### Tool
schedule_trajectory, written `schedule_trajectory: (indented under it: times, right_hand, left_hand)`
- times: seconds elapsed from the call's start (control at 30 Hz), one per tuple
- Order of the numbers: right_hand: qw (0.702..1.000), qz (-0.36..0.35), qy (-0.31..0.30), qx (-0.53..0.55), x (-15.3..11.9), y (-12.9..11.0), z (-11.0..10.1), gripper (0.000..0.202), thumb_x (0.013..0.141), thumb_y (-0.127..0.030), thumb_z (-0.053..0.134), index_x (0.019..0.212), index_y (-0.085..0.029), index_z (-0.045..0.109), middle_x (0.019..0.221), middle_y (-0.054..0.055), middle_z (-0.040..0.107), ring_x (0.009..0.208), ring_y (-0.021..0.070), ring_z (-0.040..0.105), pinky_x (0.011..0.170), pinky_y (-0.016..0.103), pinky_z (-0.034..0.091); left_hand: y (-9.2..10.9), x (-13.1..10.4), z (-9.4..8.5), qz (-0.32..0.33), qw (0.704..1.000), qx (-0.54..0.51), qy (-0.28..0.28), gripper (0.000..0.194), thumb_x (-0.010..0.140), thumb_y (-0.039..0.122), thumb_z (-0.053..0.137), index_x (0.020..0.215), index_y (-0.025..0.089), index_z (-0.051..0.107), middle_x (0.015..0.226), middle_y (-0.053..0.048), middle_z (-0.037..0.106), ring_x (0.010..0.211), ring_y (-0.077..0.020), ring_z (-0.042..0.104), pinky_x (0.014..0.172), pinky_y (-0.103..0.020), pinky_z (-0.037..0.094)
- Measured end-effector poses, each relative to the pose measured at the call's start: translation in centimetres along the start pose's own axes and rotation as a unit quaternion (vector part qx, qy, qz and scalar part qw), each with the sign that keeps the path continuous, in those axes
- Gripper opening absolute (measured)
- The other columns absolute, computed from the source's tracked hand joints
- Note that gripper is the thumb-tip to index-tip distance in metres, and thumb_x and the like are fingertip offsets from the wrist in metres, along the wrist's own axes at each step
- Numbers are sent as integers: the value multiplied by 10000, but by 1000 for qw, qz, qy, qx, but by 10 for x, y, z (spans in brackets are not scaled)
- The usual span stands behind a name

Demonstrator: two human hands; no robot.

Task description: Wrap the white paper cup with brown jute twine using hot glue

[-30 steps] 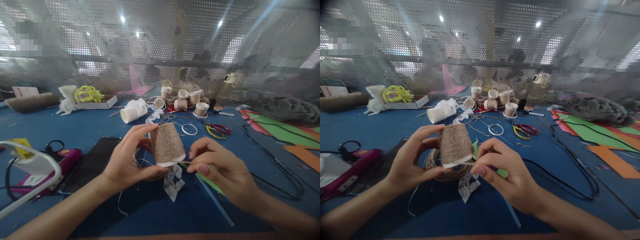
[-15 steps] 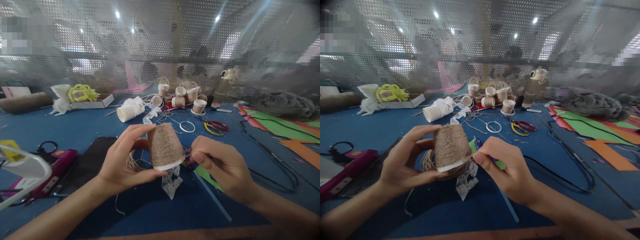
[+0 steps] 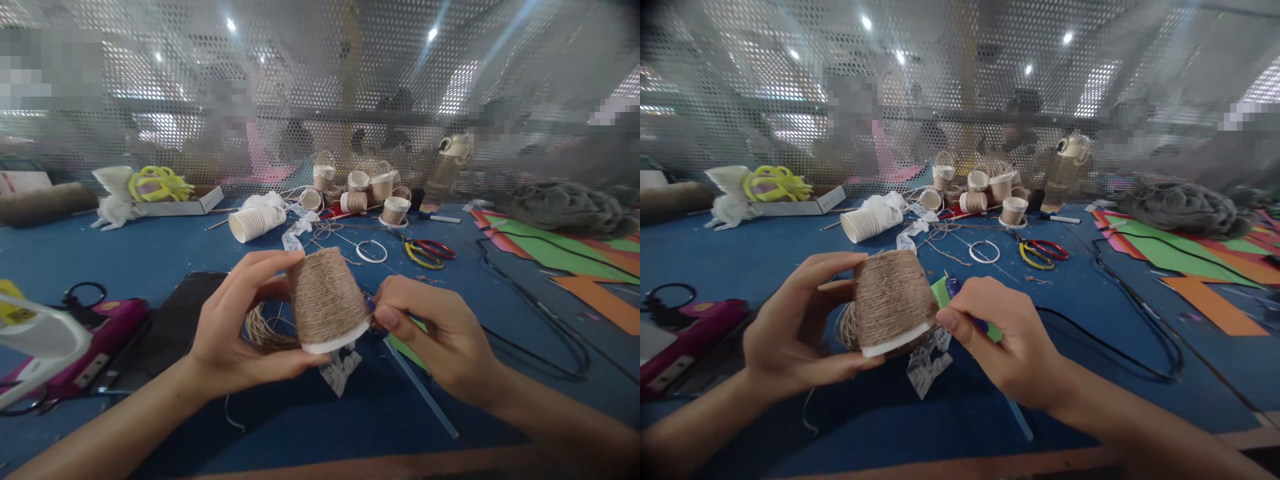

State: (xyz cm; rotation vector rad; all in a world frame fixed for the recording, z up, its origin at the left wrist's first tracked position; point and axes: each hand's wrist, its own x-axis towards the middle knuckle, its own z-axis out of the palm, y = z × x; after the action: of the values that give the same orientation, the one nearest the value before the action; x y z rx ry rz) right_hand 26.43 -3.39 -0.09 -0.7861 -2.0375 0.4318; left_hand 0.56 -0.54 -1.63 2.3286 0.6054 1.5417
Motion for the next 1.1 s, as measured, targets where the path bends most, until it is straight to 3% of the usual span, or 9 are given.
schedule_trajectory:
  times: [0.27,0.53,0.73,1.1]
  right_hand:
    - [1000,-1,-2,11,0,1,2,292,1028,-254,548,740,-207,555,681,-24,544,654,118,500,640,284,419]
    - [999,15,-19,32,0,0,3,312,1034,-265,539,727,-207,534,685,-25,540,656,118,497,646,284,417]
    - [995,61,-32,74,-3,3,4,344,1056,-322,489,728,-219,507,689,-11,520,680,149,483,648,317,416]
    - [993,47,-23,105,-3,4,4,310,1025,-283,539,722,-219,530,691,-22,520,698,154,519,727,362,445]
  left_hand:
    - [3,-2,2,-8,1000,20,16,816,724,446,923,1446,316,564,1220,-107,639,1039,-260,667,765,-376,710]
    - [1,-6,0,1,999,32,18,888,694,450,941,1477,322,541,1263,-105,626,1089,-266,643,776,-346,700]
    - [1,-1,1,3,1000,-1,13,800,759,425,903,1467,309,550,1244,-107,620,1083,-262,660,809,-366,707]
    - [2,-4,3,-8,999,-30,25,814,745,431,913,1469,345,552,1255,-98,607,1093,-273,663,803,-394,717]
